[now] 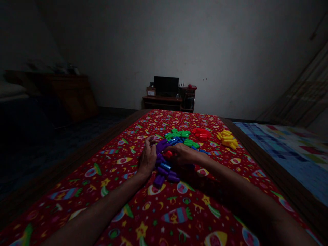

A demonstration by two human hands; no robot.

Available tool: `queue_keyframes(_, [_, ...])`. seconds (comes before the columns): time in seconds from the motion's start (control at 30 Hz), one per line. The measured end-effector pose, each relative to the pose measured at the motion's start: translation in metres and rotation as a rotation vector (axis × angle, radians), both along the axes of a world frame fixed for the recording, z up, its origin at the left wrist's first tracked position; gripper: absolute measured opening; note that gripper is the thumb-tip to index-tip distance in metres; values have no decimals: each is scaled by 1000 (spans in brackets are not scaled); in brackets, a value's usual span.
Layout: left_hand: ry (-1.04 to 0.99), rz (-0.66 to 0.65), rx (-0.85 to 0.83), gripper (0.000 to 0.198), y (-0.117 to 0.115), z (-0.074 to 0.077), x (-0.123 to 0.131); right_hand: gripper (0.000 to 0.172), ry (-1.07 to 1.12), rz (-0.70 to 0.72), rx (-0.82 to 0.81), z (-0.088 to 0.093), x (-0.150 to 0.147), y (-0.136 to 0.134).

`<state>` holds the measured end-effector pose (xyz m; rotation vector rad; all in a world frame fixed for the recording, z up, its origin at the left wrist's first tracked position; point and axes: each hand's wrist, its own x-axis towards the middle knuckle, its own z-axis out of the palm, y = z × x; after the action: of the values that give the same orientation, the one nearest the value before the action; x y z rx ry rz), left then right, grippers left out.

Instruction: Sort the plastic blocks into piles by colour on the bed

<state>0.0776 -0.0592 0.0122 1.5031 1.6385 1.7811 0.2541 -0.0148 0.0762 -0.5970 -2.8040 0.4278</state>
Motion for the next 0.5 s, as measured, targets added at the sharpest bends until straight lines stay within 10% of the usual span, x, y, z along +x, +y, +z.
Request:
queue_keyframes(0.33, [20, 22, 2, 34, -1, 3, 1, 27, 674, -819, 124, 7, 103, 98])
queue_keyframes(0.5, [42, 2, 3, 34, 1, 0, 0, 25, 645, -912, 106, -15, 132, 112])
